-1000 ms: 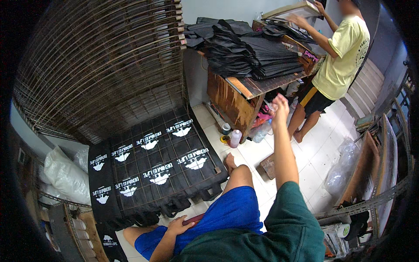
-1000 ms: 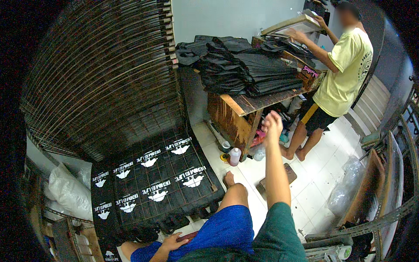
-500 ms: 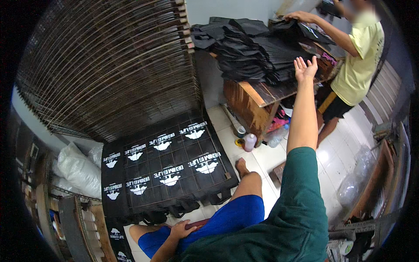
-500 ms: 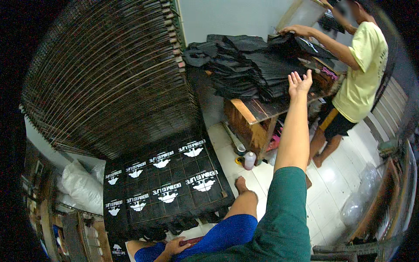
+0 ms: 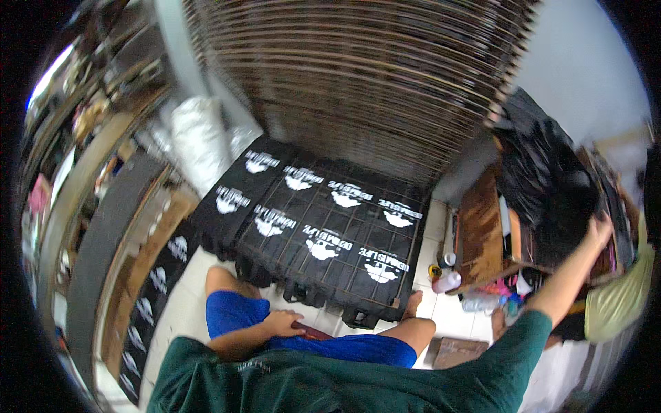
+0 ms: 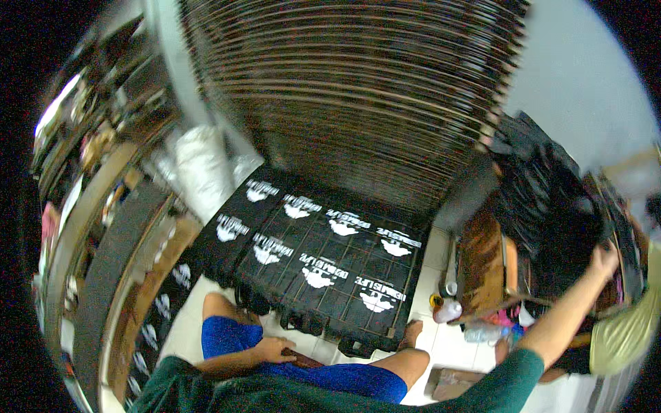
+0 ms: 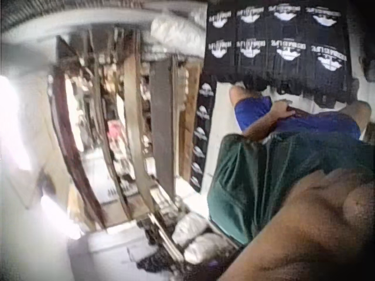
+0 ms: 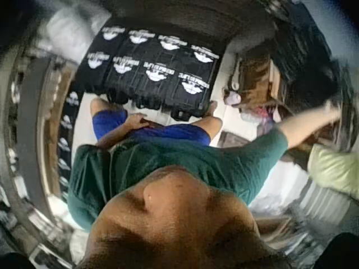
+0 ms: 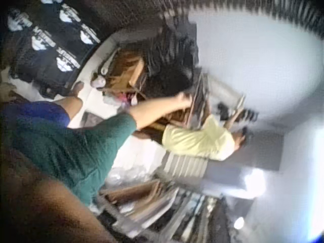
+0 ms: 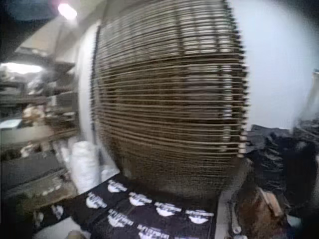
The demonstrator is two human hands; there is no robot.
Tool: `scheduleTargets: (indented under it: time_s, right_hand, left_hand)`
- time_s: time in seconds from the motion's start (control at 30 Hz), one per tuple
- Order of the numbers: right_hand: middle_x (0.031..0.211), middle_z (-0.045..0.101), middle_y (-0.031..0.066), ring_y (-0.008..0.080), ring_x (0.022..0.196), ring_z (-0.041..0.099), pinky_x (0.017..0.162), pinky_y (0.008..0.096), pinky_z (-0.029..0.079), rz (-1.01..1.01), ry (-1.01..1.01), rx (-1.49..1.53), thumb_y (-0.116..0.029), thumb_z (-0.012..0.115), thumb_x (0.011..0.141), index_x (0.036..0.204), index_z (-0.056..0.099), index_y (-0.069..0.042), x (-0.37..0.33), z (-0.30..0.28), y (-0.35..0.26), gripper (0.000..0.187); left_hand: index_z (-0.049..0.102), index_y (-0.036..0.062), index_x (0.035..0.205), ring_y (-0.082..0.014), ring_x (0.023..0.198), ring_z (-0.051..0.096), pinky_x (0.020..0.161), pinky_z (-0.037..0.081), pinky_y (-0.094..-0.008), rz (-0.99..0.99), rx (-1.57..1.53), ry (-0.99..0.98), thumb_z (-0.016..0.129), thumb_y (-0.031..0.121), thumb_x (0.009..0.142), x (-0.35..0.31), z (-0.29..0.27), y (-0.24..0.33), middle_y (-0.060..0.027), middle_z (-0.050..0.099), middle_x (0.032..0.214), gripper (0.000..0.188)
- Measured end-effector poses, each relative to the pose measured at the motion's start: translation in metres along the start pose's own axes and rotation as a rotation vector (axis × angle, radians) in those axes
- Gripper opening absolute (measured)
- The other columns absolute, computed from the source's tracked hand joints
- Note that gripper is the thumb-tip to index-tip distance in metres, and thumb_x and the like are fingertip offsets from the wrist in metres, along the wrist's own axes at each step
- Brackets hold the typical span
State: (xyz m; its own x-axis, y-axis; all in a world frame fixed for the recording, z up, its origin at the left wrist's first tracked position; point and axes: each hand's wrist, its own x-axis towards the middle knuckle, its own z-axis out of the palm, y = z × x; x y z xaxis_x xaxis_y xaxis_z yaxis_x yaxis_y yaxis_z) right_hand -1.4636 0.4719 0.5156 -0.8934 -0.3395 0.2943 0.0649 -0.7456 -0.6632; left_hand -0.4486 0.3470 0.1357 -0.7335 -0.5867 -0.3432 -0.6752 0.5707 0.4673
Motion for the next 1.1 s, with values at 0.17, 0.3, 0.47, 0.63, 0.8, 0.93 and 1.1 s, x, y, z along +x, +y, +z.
scheduleTargets:
  time_s: [0.17,0.3,0.47,0.63,0.8,0.93,1.1]
  right_hand:
    - [0.111,0.055,0.0136,0.0225,0.102,0.051,0.094,0.0345,0.038,-0.177,0.007,-0.236,-0.007,0.048,0.083,0.117,0.048,0.007,-0.073,0.100,-0.036,0.036]
    - [0.110,0.055,0.0119,0.0201,0.101,0.050,0.094,0.0324,0.037,-0.352,-0.110,-0.443,-0.009,0.050,0.082,0.121,0.045,0.008,-0.205,0.223,-0.087,0.042]
    - [0.109,0.054,0.0097,0.0171,0.100,0.049,0.093,0.0296,0.035,-0.312,-0.244,-0.601,-0.010,0.052,0.080,0.126,0.041,0.009,-0.392,0.322,-0.017,0.050]
    - [0.130,0.041,0.0143,0.0210,0.113,0.042,0.100,0.0310,0.028,0.216,-0.315,-0.570,-0.009,0.054,0.067,0.134,0.029,0.007,-0.544,0.349,0.147,0.073]
    - [0.119,0.050,0.0110,0.0235,0.112,0.046,0.099,0.0323,0.032,0.737,-0.387,-0.377,-0.006,0.049,0.067,0.125,0.042,-0.002,-0.646,0.420,0.290,0.059]
    - [0.123,0.045,0.0110,0.0269,0.108,0.047,0.097,0.0381,0.036,0.937,-0.550,-0.315,-0.004,0.050,0.064,0.139,0.019,-0.003,-0.672,0.479,0.401,0.081]
    - [0.146,0.018,0.0124,0.0215,0.133,0.019,0.108,0.0314,0.013,0.991,-0.804,-0.332,-0.005,0.049,0.067,0.141,0.020,-0.005,-0.640,0.512,0.519,0.080]
  left_hand:
    - [0.049,0.0041,0.123,-0.0307,0.105,0.056,0.091,0.043,-0.0369,-0.099,-0.519,-0.091,0.059,0.056,0.076,0.027,0.002,0.047,-0.0173,0.057,0.115,0.070]
    - [0.049,0.0070,0.125,-0.0254,0.107,0.051,0.091,0.041,-0.0336,0.364,-1.134,-0.497,0.043,0.070,0.078,0.084,-0.040,0.178,-0.0135,0.056,0.114,0.078]
    - [0.044,0.0084,0.129,-0.0267,0.107,0.052,0.081,0.048,-0.0380,0.651,-1.747,-1.535,0.020,0.087,0.067,0.051,-0.113,0.257,-0.0164,0.048,0.124,0.102]
    - [0.026,0.0099,0.139,-0.0325,0.124,0.037,0.095,0.037,-0.0488,0.771,-2.211,-1.692,0.026,0.089,0.060,0.014,-0.108,0.192,-0.0165,0.034,0.138,0.112]
    - [0.025,0.0020,0.138,-0.0389,0.129,0.027,0.105,0.019,-0.0542,0.717,-2.636,-0.912,0.039,0.090,0.049,0.011,-0.131,0.047,-0.0230,0.029,0.139,0.126]
    - [0.037,0.0055,0.131,-0.0376,0.111,0.049,0.092,0.040,-0.0468,0.234,-2.543,-0.380,0.041,0.080,0.068,0.022,-0.181,-0.069,-0.0202,0.041,0.132,0.097]
    - [0.049,-0.0008,0.118,-0.0230,0.071,0.063,0.062,0.055,-0.0326,0.203,-2.271,0.063,0.049,0.036,0.088,0.033,-0.267,-0.183,-0.0157,0.059,0.108,0.048]
